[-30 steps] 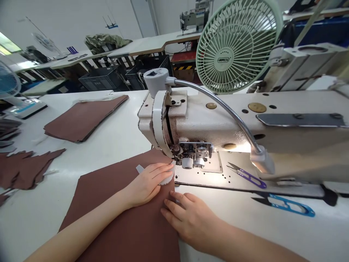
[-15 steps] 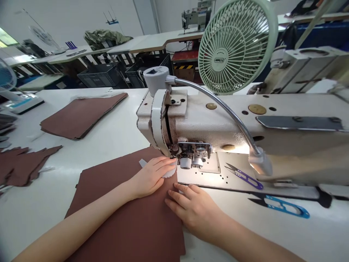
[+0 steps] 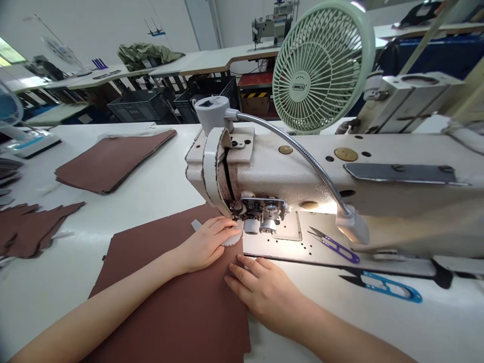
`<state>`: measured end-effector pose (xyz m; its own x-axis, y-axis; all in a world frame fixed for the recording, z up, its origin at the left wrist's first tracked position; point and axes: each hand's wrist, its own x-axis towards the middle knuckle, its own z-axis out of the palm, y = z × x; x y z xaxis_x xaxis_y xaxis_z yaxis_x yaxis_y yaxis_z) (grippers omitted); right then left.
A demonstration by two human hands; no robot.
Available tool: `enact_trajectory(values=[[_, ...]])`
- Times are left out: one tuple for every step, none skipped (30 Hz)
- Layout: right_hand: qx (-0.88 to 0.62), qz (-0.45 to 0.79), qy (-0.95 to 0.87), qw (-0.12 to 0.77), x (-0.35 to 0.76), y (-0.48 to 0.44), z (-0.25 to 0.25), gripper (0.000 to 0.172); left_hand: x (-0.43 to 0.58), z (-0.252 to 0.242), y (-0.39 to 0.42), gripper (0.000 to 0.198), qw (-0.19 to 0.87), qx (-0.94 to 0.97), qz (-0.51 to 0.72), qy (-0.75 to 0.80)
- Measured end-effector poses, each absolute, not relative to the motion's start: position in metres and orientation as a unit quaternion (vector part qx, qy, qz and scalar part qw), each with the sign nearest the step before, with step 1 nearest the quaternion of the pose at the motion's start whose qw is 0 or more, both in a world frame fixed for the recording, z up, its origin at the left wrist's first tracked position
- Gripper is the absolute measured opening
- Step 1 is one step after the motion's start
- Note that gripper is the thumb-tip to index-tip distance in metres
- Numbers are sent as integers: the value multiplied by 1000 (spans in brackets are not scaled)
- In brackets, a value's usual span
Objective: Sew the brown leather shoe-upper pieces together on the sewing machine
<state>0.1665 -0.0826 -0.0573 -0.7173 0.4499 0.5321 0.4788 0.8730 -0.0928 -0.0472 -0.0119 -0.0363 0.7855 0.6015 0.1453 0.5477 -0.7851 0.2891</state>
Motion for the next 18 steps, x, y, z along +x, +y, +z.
enact_trajectory(values=[[-251, -30, -928, 275, 166, -82, -58, 35, -47, -36, -10, 49, 119, 937, 113, 308], [-252, -34, -929, 268, 166, -81, -59, 35, -47, -35, -9, 49, 121, 937, 108, 309], [-253, -38, -931, 261, 166, -80, -60, 36, -47, -34, -7, 50, 121, 937, 103, 311], [-254, -40, -932, 254, 166, -80, -61, 36, -47, -33, -6, 50, 120, 937, 98, 313], [-255, -40, -934, 247, 166, -80, -62, 37, -47, -32, -5, 51, 117, 938, 94, 314], [-256, -40, -935, 240, 166, -80, -62, 37, -47, -32, -5, 50, 111, 939, 91, 312], [-256, -41, -937, 236, 166, -81, -62, 36, -47, -32, -5, 48, 104, 941, 91, 310], [-254, -42, -938, 231, 166, -83, -61, 36, -47, -32, -5, 46, 94, 943, 93, 305], [-252, -44, -940, 226, 166, -86, -60, 35, -47, -32, -6, 43, 80, 946, 96, 300], [-248, -46, -942, 221, 166, -89, -57, 35, -47, -33, -7, 41, 61, 948, 100, 294], [-241, -47, -944, 218, 166, -92, -54, 34, -47, -34, -8, 39, 40, 951, 103, 290], [-234, -46, -947, 217, 166, -94, -51, 34, -47, -36, -9, 37, 18, 952, 105, 288], [-227, -43, -949, 216, 166, -97, -47, 33, -47, -37, -10, 35, 0, 952, 106, 286], [-220, -40, -950, 217, 166, -99, -44, 32, -47, -38, -11, 34, -13, 952, 107, 286], [-213, -35, -952, 219, 166, -100, -42, 31, -46, -39, -11, 33, -20, 952, 109, 285], [-207, -31, -952, 221, 166, -101, -40, 31, -46, -40, -11, 33, -20, 952, 113, 284], [-204, -28, -953, 222, 166, -101, -38, 30, -46, -41, -11, 33, -17, 952, 116, 282], [-203, -26, -954, 221, 166, -101, -38, 30, -46, -41, -10, 34, -12, 953, 118, 278]])
